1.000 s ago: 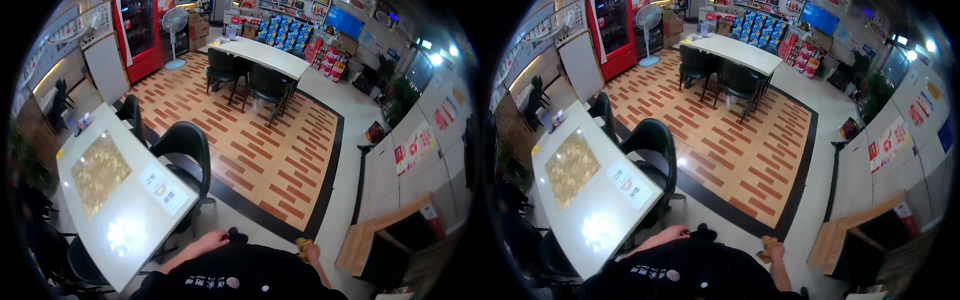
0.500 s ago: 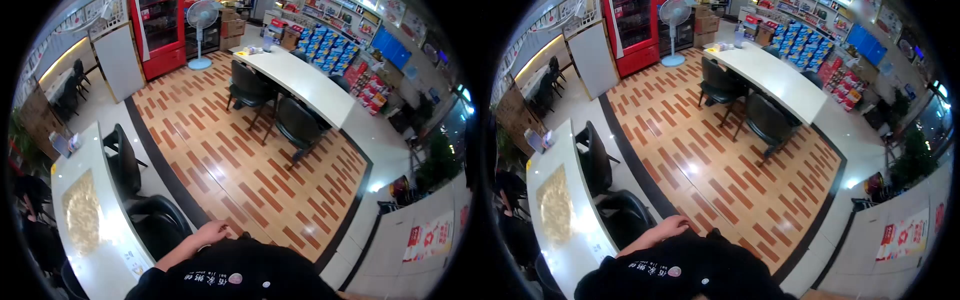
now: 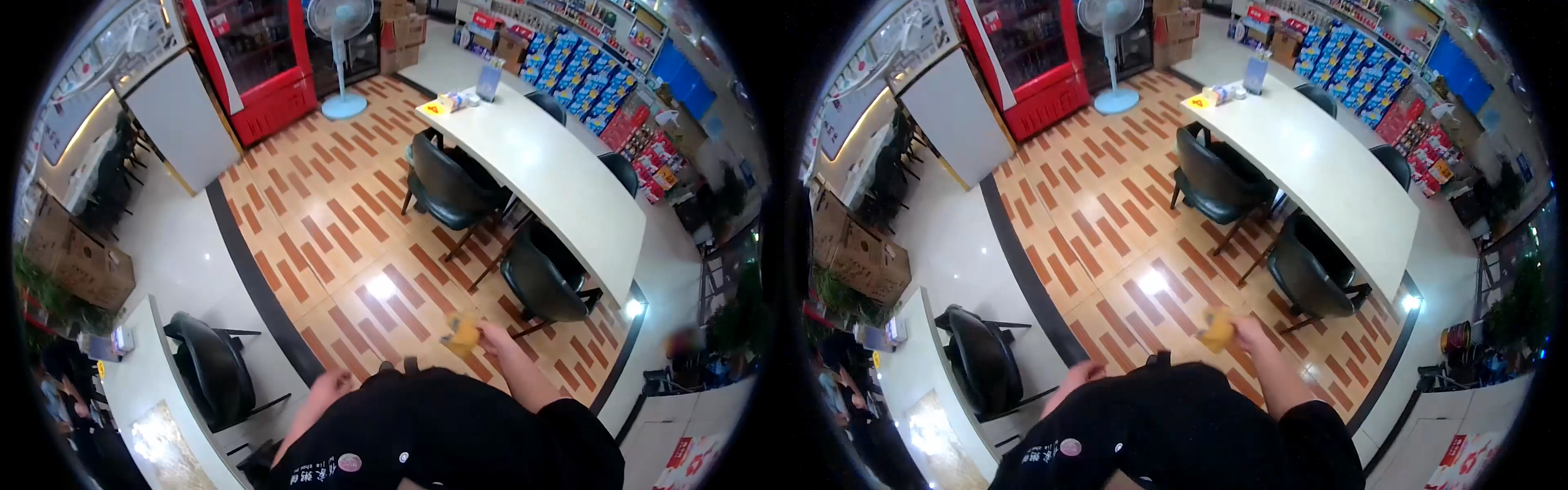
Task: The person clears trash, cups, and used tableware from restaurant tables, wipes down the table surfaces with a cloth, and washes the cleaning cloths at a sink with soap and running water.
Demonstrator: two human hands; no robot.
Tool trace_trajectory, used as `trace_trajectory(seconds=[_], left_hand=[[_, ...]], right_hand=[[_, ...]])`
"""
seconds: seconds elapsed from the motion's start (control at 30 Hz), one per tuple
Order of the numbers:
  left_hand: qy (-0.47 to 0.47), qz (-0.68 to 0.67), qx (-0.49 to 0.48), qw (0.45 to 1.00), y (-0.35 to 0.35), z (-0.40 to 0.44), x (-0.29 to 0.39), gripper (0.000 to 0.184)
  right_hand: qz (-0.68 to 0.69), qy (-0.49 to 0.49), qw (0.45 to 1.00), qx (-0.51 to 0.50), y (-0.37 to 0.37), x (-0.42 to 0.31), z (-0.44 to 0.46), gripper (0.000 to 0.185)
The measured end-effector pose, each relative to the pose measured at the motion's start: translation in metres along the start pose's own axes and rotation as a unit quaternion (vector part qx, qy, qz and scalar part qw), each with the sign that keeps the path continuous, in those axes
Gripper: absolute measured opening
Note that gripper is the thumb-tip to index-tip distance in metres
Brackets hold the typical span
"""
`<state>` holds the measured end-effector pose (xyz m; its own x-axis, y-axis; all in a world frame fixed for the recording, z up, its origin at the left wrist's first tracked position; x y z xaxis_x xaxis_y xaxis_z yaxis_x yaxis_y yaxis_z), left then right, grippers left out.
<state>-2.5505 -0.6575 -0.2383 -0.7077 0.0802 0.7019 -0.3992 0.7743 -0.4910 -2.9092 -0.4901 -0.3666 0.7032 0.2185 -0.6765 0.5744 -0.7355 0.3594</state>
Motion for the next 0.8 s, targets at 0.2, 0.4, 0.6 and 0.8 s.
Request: trace_trajectory(seconds=[0.2,0.4,0.6,0.8], left_hand=[[0.095,0.069,0.082,0.990,-0.123,0.188,0.119,0.030],[0.036,0.078,0.081,0.993,-0.187,0.316,0.162,0.029],[-0.076,-0.103,0.057,0.990,-0.265,0.440,0.140,0.030],[-0.140,-0.021,0.095,0.985,-0.372,0.601,0.127,0.035]], right_hand=[[-0.279,-0.156,0.946,-0.057,0.191,-0.164,0.125,0.026],[-0.404,-0.230,0.877,-0.120,0.343,-0.340,0.223,0.028],[-0.452,-0.448,0.741,-0.215,0.446,-0.463,0.363,0.025],[-0.538,-0.581,0.609,0.038,0.455,-0.581,0.505,0.022]])
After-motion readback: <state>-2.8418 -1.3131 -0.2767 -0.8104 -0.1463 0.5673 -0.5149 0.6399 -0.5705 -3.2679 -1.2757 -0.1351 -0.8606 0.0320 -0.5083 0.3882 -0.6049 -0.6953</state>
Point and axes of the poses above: each hand's wrist, its own z-axis towards the middle knuckle, its own y-axis out of the palm, x = y × z, the point moved 10 cm from there along z, towards the middle knuckle, and after that the axes turned 4 degrees about -y, right-handed, at the moved point
